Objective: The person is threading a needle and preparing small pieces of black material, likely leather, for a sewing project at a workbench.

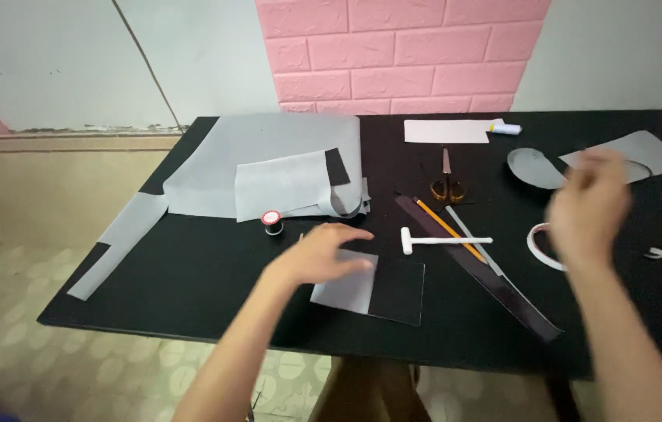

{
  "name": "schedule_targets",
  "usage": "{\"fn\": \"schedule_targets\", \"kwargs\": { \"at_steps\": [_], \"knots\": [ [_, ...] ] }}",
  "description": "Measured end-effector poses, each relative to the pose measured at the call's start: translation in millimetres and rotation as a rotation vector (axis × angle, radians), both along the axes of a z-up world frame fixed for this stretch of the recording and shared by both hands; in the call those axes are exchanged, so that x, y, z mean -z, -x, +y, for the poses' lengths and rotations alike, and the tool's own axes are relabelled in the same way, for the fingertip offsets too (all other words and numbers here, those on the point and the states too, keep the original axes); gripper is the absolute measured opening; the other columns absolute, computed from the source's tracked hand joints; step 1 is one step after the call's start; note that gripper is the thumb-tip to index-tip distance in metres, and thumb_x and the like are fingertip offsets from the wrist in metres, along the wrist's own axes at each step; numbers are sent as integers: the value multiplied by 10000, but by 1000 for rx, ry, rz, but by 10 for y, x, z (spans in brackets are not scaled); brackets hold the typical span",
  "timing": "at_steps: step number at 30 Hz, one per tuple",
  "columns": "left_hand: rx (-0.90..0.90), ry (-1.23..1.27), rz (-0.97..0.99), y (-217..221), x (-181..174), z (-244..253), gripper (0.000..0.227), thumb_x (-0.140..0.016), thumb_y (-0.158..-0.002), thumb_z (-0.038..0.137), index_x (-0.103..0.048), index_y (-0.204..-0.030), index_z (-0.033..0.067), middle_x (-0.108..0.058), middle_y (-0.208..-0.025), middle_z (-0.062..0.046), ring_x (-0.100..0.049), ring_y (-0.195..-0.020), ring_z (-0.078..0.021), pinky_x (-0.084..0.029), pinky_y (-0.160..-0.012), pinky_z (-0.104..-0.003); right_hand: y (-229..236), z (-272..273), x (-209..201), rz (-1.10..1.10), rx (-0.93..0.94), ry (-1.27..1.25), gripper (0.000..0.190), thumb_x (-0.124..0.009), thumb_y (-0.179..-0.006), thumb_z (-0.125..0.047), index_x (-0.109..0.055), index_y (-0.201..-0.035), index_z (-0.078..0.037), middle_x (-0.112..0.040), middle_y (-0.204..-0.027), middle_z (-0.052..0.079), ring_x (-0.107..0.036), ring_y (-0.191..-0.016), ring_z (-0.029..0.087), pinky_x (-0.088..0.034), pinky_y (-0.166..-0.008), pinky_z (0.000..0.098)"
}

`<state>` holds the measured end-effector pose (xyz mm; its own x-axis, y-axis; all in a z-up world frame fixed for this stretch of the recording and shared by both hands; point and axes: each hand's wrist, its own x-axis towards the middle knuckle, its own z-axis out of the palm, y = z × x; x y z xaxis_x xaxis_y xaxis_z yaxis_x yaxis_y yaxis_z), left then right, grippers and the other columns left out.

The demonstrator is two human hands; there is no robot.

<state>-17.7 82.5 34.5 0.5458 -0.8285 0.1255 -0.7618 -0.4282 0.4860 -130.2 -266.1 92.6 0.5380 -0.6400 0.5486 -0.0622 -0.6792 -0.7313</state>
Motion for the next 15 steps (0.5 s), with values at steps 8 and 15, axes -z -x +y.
{"fn": "schedule_targets", "kwargs": {
  "at_steps": [8,15],
  "knots": [
    [-238,-35,246,-137,28,-320,352,-921,-649,375,-747,-916,225,-745,-877,25,-685,-994,-216,-478,-939,-437,-561,766,246,215,-310,42,157,-565,-1058,-140,-686,-1152,-105,-744,-900,152,-700,-944,410,-507,-817,516],
    [-270,568,569,-520,-220,-370,205,-880,-769,151,-814,-956,97,-777,-771,-100,-639,-793,-155,-538,-765,-346,-783,1249,98,143,-688,-320,193,-622,-974,-26,-767,-1093,20,-778,-722,180,-638,-567,189,-537,-611,331]
  ]
}}
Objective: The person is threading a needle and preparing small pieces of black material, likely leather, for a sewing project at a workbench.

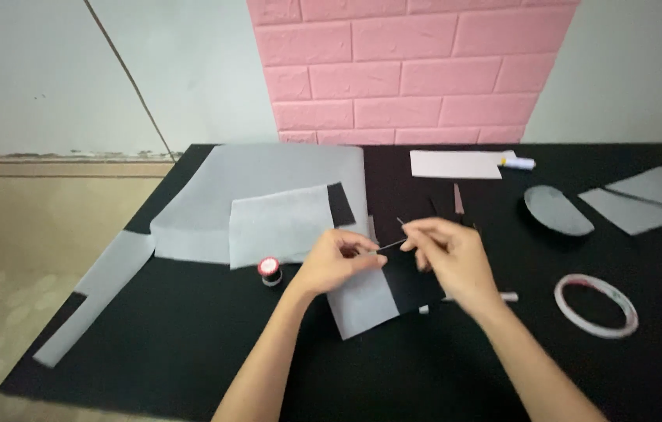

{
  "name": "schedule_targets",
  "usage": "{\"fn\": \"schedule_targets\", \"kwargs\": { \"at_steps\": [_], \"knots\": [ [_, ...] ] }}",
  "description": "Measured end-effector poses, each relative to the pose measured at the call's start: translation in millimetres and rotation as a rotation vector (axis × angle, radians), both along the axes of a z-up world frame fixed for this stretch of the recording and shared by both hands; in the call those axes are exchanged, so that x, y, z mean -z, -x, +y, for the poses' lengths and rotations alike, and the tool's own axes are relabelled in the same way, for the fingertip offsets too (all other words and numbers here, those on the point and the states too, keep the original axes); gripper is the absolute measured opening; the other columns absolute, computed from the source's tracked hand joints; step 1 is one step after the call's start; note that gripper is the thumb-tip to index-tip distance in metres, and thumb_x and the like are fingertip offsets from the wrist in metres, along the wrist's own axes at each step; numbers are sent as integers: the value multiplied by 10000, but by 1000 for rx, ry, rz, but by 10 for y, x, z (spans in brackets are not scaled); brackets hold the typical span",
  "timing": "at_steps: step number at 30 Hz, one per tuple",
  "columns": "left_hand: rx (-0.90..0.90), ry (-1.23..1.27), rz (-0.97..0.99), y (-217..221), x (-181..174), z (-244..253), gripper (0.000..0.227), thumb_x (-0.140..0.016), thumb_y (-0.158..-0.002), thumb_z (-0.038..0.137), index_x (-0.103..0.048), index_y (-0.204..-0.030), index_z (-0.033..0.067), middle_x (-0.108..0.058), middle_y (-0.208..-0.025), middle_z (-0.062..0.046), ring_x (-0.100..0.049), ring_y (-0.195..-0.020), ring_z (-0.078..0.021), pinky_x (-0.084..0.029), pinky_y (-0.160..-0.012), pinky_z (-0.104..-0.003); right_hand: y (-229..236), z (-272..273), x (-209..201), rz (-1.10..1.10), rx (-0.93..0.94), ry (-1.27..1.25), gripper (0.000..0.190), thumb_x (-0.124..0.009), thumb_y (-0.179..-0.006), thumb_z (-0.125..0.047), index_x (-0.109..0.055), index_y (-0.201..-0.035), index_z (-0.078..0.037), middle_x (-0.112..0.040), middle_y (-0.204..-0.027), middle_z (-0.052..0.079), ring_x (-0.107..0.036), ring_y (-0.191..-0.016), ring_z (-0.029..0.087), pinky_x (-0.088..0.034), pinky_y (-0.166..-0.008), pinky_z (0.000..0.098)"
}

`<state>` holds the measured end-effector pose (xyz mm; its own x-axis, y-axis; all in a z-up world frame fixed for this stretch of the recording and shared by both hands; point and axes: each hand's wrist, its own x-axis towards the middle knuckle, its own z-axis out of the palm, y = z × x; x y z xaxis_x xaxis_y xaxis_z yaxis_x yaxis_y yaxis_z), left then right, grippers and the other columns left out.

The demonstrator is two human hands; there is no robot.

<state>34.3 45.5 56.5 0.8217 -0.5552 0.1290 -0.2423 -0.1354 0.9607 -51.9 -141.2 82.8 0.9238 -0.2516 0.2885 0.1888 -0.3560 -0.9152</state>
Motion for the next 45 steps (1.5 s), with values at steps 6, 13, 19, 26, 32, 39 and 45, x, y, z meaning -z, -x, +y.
{"fn": "schedule_targets", "kwargs": {
  "at_steps": [6,13,19,26,32,39,45],
  "knots": [
    [12,114,106,-208,197,-81,187,-780,-856,75,-826,-1032,115,-791,-808,-81,-610,-755,-127,-521,-740,-318,-128,103,158,54,-6,1,119,-728,-906,-46,-803,-986,-1,-823,-678,176,-734,-592,206,-607,-645,336],
    [62,74,142,-133,176,-19,169,-782,-855,86,-831,-1016,102,-792,-787,-61,-611,-760,-110,-522,-720,-284,-71,-136,321,-100,136,230,83,-813,-814,-29,-809,-889,7,-775,-1036,223,-733,-858,303,-577,-776,411],
    [29,106,133,-155,295,-41,224,-852,-782,100,-819,-999,53,-772,-724,-74,-618,-709,-104,-538,-690,-291,-20,-166,248,-89,37,236,73,-796,-798,-24,-798,-843,34,-711,-1276,247,-637,-1165,428,-481,-987,524],
    [3,170,172,-234,573,-75,159,-860,-783,124,-830,-934,84,-760,-701,-27,-607,-696,-75,-533,-665,-269,28,-140,261,28,-26,84,59,-771,-770,68,-785,-823,89,-685,-1173,277,-624,-1081,304,-511,-947,494],
    [0,162,174,-194,510,-122,172,-866,-764,116,-829,-928,84,-758,-696,-27,-596,-681,-78,-518,-651,-260,75,-26,103,180,5,-83,66,-746,-800,84,-791,-803,133,-756,-906,263,-624,-968,247,-514,-891,435],
    [-2,186,168,-135,354,-82,163,-854,-788,117,-831,-949,99,-751,-693,-17,-573,-687,-64,-497,-664,-238,78,2,82,153,76,-76,65,-746,-797,102,-769,-819,158,-754,-760,316,-613,-858,214,-496,-819,398],
    [-20,237,151,-161,398,-94,198,-891,-748,139,-828,-931,102,-742,-677,-6,-586,-687,-59,-494,-651,-234,127,78,15,137,101,-45,68,-753,-797,103,-772,-833,158,-737,-719,343,-653,-832,241,-489,-786,395]
  ]
}}
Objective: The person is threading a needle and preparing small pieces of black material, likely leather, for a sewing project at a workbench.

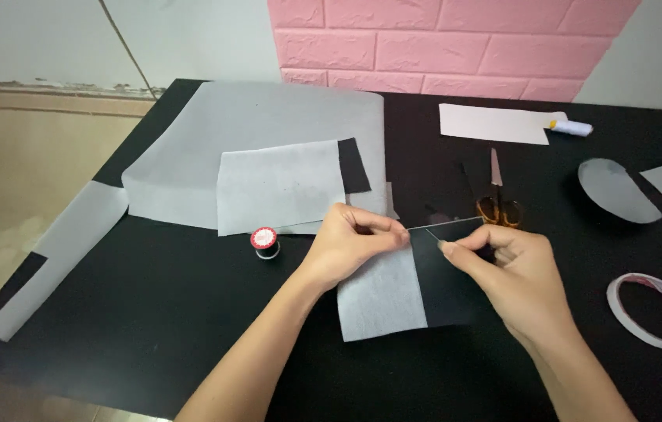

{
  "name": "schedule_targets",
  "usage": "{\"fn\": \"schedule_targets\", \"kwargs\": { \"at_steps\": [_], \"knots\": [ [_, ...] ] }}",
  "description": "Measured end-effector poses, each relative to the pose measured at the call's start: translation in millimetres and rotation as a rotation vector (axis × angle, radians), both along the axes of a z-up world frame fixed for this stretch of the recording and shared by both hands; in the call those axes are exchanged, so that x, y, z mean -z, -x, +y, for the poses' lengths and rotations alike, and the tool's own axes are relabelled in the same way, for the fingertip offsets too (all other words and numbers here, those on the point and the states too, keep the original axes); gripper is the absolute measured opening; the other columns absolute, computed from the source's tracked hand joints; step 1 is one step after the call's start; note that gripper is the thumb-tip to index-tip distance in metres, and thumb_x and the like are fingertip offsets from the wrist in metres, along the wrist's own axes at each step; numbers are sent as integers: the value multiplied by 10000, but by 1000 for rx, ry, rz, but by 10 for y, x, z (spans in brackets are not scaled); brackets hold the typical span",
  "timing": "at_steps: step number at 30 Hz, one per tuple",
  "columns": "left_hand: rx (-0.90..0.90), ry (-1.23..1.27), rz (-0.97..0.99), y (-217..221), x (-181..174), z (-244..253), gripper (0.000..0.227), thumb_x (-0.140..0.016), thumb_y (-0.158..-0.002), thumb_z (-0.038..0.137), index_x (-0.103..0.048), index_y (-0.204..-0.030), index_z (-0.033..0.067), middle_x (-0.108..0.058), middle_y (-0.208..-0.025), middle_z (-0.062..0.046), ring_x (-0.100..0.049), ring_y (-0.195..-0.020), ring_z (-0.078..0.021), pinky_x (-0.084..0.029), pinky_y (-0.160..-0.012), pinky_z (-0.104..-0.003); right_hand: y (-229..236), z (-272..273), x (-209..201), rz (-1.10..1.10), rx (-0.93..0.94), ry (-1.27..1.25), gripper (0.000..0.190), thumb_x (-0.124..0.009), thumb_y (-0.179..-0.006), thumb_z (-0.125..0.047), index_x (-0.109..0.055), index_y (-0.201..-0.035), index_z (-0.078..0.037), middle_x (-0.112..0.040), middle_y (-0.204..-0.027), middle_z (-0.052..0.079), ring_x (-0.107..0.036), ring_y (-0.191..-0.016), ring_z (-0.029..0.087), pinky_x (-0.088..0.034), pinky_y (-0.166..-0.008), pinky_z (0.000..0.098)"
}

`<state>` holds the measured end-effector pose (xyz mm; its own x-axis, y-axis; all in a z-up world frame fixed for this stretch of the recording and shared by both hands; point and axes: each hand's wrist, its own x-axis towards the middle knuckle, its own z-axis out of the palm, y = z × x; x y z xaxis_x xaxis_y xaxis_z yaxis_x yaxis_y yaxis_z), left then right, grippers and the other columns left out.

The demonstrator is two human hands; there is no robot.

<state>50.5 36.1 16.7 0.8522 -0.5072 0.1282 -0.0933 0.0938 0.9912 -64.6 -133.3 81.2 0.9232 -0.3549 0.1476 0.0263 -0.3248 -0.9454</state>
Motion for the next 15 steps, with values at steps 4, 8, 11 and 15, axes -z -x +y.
{"fn": "schedule_targets", "kwargs": {
  "at_steps": [4,8,11,15],
  "knots": [
    [71,68,34,33,-66,68,36,-797,-843,55,-831,-853,55,-788,-836,-27,-607,-763,-36,-498,-732,-221,-34,-112,74,171,33,-19,62,-779,-873,14,-808,-819,6,-785,-817,122,-720,-799,181,-572,-788,301],
    [99,66,69,77,-164,99,53,-777,-843,50,-827,-857,58,-803,-876,-58,-703,-843,-100,-577,-863,-257,-34,-134,118,87,-1,-105,109,-777,-874,36,-783,-765,37,-739,-742,128,-697,-759,184,-581,-785,287],
    [129,109,58,52,-99,89,41,-783,-848,49,-822,-860,51,-793,-880,-53,-670,-830,-81,-551,-821,-240,-44,-163,164,71,-8,-151,100,-766,-875,52,-773,-776,39,-743,-763,136,-704,-784,185,-584,-805,282],
    [126,91,32,14,-39,80,72,-820,-836,89,-829,-898,55,-788,-879,-24,-601,-803,-19,-494,-731,-201,-67,-193,263,18,0,-138,72,-782,-854,56,-773,-786,35,-761,-789,131,-691,-779,161,-549,-758,252]
  ]
}}
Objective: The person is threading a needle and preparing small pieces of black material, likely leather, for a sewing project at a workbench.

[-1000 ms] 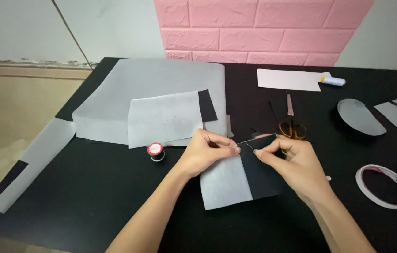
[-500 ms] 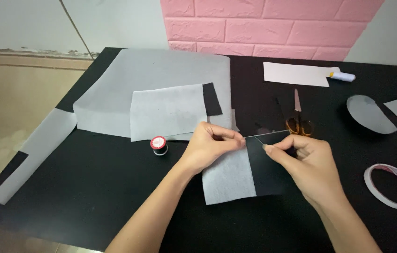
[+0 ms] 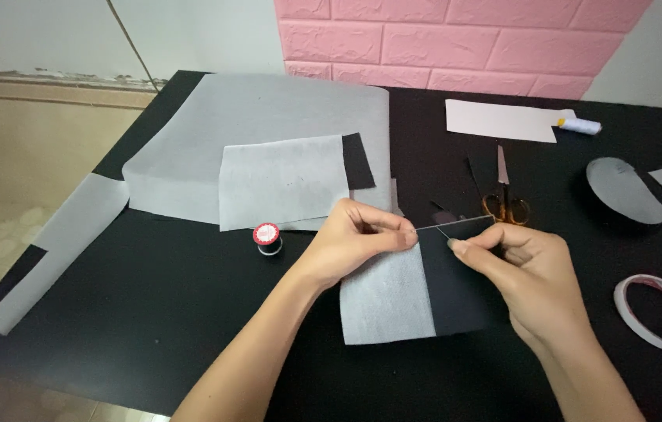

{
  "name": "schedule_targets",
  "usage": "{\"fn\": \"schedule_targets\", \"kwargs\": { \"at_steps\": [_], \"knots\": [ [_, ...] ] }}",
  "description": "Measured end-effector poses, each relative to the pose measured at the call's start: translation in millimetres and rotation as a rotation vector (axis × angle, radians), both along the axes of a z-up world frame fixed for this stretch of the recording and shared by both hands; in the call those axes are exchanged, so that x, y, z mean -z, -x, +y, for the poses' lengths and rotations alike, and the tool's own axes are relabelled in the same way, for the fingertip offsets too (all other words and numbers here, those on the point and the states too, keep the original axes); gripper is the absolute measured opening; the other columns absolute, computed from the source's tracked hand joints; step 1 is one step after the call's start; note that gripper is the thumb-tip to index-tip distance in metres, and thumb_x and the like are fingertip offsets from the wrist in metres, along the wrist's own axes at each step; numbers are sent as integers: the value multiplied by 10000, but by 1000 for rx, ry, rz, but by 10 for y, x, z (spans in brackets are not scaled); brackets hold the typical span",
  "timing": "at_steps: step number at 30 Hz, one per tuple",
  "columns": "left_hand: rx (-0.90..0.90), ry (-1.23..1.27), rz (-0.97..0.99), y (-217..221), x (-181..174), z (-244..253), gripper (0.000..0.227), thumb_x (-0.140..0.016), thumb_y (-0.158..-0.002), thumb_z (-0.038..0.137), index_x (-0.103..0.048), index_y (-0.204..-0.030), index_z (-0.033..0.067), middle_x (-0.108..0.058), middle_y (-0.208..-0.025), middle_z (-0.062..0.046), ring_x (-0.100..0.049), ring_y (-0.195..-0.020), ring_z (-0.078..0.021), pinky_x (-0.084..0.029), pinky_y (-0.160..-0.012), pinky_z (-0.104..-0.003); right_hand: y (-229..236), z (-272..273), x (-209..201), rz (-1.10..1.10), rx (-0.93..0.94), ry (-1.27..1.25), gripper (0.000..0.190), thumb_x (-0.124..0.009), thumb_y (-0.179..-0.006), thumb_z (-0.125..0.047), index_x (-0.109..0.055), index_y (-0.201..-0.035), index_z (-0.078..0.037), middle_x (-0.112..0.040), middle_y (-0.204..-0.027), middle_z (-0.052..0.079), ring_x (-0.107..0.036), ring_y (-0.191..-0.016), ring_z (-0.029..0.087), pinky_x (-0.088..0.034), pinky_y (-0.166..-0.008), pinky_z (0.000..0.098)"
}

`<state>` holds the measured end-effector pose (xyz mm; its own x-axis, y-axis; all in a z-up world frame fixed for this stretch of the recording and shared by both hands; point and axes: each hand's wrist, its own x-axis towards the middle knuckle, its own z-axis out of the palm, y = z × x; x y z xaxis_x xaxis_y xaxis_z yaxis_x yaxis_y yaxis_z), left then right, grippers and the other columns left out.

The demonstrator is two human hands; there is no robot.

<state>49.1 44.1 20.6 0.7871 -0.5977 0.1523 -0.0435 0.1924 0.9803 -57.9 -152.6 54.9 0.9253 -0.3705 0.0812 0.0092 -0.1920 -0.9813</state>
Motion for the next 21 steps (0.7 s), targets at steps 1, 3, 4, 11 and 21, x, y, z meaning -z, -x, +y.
{"fn": "schedule_targets", "kwargs": {
  "at_steps": [1,3,4,11,21],
  "knots": [
    [0,0,0,49,-117,42,72,-820,-836,89,-829,-898,55,-788,-879,-24,-601,-803,-19,-494,-731,-201,13,15,-42,0,0,0,72,-782,-854,56,-773,-786,35,-761,-789,131,-691,-779,161,-549,-758,252],
    [111,-120,-85,149,-348,123,99,-808,-878,183,-839,-911,95,-669,-657,48,-440,-601,-21,-356,-560,-227,41,41,-125,38,-4,45,106,-772,-884,24,-781,-778,29,-752,-771,131,-710,-761,188,-596,-727,291],
    [111,-120,-84,143,-333,120,99,-808,-878,183,-839,-911,95,-669,-657,48,-440,-601,-21,-356,-560,-227,46,48,-132,39,-4,45,106,-772,-884,24,-781,-778,29,-752,-771,131,-710,-761,188,-596,-727,291],
    [55,-148,-149,70,-156,59,98,-794,-879,175,-843,-909,96,-760,-820,56,-557,-735,7,-455,-632,-207,64,72,-20,-265,118,514,91,-788,-918,-28,-740,-841,-35,-697,-1054,116,-615,-975,230,-479,-913,338],
    [-23,-213,-149,113,-234,79,133,-769,-903,205,-860,-902,108,-560,-624,107,-383,-631,-20,-319,-568,-236,105,215,23,-246,-122,568,119,-667,-977,-115,-695,-864,-89,-643,-597,-7,-576,-522,79,-456,-522,241]
  ]
}}
